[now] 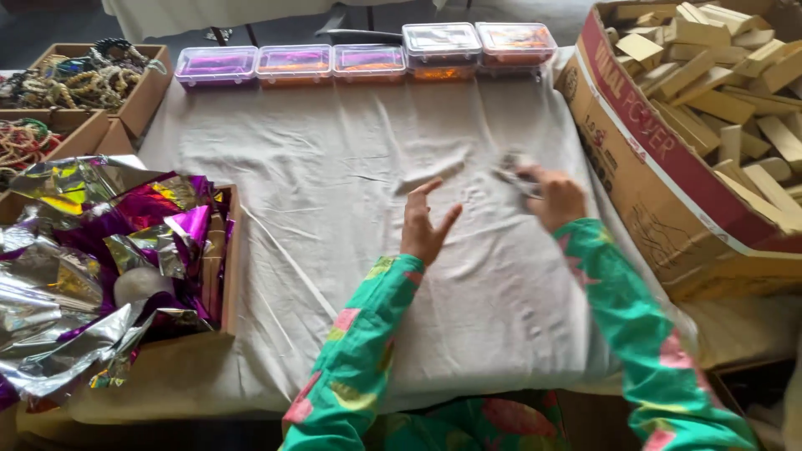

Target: The person cleans a small plastic container with a cloth and places it on a table. They then pick up a small wooden box, wipe it with the cloth, and wrap it in a shiny purple foil sheet. The wrapped box is placed on the table next to other items.

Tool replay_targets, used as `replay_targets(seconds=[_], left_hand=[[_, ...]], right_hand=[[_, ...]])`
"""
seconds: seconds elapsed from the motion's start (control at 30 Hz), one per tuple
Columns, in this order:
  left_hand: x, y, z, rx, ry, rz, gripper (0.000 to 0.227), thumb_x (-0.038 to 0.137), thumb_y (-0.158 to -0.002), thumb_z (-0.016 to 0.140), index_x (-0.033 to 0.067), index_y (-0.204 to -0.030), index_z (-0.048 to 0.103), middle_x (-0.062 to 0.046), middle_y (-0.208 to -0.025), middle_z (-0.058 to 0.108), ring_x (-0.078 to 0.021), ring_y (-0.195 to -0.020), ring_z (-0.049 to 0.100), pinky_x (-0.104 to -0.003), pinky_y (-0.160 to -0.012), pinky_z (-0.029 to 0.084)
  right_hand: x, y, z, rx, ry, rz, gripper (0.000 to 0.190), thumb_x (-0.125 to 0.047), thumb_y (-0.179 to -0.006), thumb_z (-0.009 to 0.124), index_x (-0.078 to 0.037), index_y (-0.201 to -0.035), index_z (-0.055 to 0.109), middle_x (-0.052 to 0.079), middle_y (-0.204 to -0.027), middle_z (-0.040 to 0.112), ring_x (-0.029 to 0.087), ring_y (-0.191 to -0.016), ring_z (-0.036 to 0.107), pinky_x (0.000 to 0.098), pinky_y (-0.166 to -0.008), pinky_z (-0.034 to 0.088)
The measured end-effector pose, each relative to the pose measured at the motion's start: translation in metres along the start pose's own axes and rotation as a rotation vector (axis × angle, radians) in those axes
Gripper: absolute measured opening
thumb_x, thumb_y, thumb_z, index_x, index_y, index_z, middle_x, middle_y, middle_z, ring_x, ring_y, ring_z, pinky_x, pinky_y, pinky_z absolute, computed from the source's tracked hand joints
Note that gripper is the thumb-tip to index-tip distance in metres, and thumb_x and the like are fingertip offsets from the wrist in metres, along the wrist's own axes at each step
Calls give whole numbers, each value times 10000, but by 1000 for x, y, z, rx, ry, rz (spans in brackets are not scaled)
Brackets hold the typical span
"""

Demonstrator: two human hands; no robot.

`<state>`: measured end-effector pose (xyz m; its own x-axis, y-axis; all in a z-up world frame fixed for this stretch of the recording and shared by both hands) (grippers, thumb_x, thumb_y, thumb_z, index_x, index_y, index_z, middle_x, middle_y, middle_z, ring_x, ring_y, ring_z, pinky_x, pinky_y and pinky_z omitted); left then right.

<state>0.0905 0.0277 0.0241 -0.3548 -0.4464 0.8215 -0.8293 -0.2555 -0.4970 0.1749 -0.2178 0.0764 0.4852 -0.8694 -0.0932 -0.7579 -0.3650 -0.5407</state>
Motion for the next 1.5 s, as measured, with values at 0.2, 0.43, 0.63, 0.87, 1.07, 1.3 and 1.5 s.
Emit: replay_targets(seconds=[0.2, 0.43, 0.63, 0.87, 1.07, 1.3, 1.5], left_hand=[[-92, 10, 59, -199, 1074, -637, 652, 427, -915, 745, 36, -1408, 579, -83, -1348, 632, -228, -1129, 661, -355, -891, 578], [-121, -4, 8, 69, 405, -468, 491, 383, -957, 769, -49, -1190, 768, -157, -1037, 790, -162, -908, 704, -343, -764, 574], [-51, 2, -18, 140, 307, -394, 482, 332, -888, 776, 67, -1223, 555, -131, -1061, 752, -224, -931, 736, -366, -772, 583], [-30, 4, -17, 88, 233, -365, 510, 381, -910, 738, 102, -1275, 515, -151, -1095, 759, -279, -986, 762, -395, -806, 591], [-37, 6, -15, 89, 168, -387, 524, 351, -906, 731, 113, -1313, 502, -150, -1100, 755, -280, -994, 757, -400, -816, 587], [-45, 5, -14, 92, 193, -409, 503, 331, -898, 738, 96, -1279, 510, -136, -1063, 764, -250, -960, 767, -384, -801, 598], [-54, 6, -19, 119, 209, -448, 460, 333, -916, 746, 72, -1220, 519, -146, -1066, 756, -240, -960, 761, -376, -796, 598]], right_hand=[[-94, 18, 95, -436, -1327, 110, 629, -320, -1006, 692, -103, -1536, 432, 120, -1291, 621, 153, -1133, 594, 292, -918, 524], [-87, 41, -116, 28, -220, -308, 724, -384, -854, 769, -90, -1456, 493, 179, -1391, 568, 340, -1273, 537, 458, -1042, 480], [102, -9, -210, 291, -38, -146, 279, -125, -965, 834, -87, -1215, 717, 105, -1227, 701, 295, -1154, 647, 415, -1069, 515], [259, -77, -155, -103, 475, 163, 875, -426, -881, 811, -171, -1635, 449, 183, -1475, 557, 395, -1229, 603, 494, -990, 515], [225, -115, -91, -227, 927, -102, 935, -179, -820, 772, -277, -1635, 322, 17, -1663, 385, 238, -1283, 579, 404, -938, 555], [189, -116, -96, -22, 981, -383, 198, -269, -1068, 665, -220, -1255, 709, -33, -1129, 743, 159, -1036, 706, 318, -740, 585], [259, -118, -131, 235, 871, -84, 515, -542, -1031, 724, -42, -1144, 681, 76, -915, 697, 190, -922, 692, 314, -683, 572]])
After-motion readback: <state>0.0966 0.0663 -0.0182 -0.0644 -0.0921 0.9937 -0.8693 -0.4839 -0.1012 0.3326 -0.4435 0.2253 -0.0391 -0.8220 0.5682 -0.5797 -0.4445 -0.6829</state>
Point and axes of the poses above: each hand's wrist, its own y-axis away from the middle knuckle, its own z-axis out of the palm, x = y × z, the point moved 9 cm from there along -y, towards the middle knuckle
